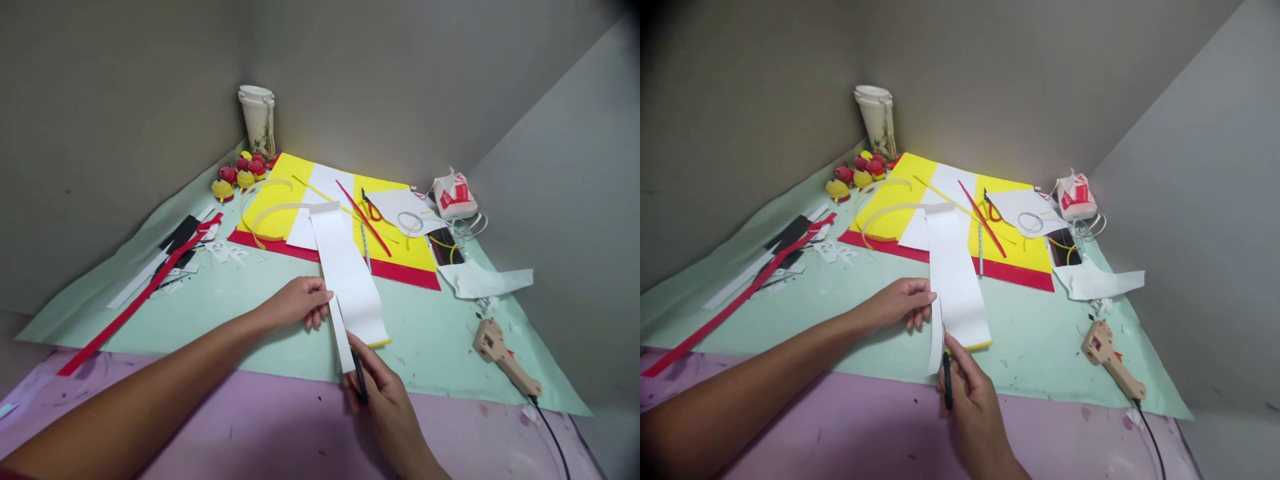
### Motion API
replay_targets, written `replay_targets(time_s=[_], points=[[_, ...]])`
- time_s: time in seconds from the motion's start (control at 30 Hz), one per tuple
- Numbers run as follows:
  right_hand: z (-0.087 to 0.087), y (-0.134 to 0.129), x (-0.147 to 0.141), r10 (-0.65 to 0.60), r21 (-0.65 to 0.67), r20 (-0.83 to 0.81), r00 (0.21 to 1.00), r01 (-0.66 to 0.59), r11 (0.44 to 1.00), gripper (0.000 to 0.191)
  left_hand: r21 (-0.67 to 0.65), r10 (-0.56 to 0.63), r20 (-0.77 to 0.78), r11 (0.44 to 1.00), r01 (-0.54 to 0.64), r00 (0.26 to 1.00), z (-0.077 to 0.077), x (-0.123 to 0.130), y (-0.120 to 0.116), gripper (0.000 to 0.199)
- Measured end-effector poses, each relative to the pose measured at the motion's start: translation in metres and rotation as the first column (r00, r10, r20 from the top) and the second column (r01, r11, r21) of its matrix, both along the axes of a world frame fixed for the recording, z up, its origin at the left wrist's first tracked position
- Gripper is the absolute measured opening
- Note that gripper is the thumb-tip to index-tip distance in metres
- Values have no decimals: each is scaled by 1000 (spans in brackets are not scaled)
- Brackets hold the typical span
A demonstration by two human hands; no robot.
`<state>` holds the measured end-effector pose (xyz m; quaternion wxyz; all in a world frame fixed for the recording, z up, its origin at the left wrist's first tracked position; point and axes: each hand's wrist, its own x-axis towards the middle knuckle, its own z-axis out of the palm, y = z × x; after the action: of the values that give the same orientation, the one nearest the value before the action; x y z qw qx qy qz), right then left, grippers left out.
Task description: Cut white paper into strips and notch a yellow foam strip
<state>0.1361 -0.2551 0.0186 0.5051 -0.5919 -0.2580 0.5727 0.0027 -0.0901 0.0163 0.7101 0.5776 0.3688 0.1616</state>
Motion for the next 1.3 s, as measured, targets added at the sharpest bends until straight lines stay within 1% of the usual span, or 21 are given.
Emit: replay_targets(time_s=[0.1, 0.2, 0.27, 0.4, 0.57, 0.77, 0.97, 1.07, 1.2, 1.3], points=[[-1, 0, 2, 34, 17, 1, 999, -34, 999, 57, 3, 33, 10, 999, -33, 999, 0, 1, 0, 26], [0, 0, 0, 0, 25, 6, 1000, 0, 1000, 56, 3, 49, 7, 999, -49, 999, 0, 1, 0, 25], [0, 0, -1, -21, 3, 15, 1000, 21, 1000, 56, 6, 46, 6, 999, -46, 999, 0, 1, 0, 25], [-1, 0, 0, 2, -30, 25, 1000, -2, 1000, 56, 19, 39, 14, 999, -40, 999, 0, 1, 0, 24], [0, 1, 0, -6, -20, 43, 999, 7, 1000, 55, 17, 32, 12, 999, -33, 999, -1, 1, 1, 24], [3, 0, -2, -23, -6, 18, 1000, 23, 1000, 57, 20, 28, 14, 999, -28, 1000, 0, 1, 1, 24], [-4, -1, 2, 39, 8, 17, 999, -39, 999, 58, 15, 31, 7, 999, -31, 999, 0, 1, 0, 24], [-7, -2, 3, 30, -3, 24, 999, -30, 1000, 57, 13, 33, 13, 999, -34, 999, -1, 1, 0, 24], [-8, -1, 4, 59, 12, 18, 998, -59, 998, 56, 18, 29, 9, 999, -29, 1000, -2, 0, 0, 24], [-7, 0, 5, 75, 22, 47, 996, -76, 997, 52, 20, 21, 8, 1000, -22, 1000, -2, 0, 1, 23]])
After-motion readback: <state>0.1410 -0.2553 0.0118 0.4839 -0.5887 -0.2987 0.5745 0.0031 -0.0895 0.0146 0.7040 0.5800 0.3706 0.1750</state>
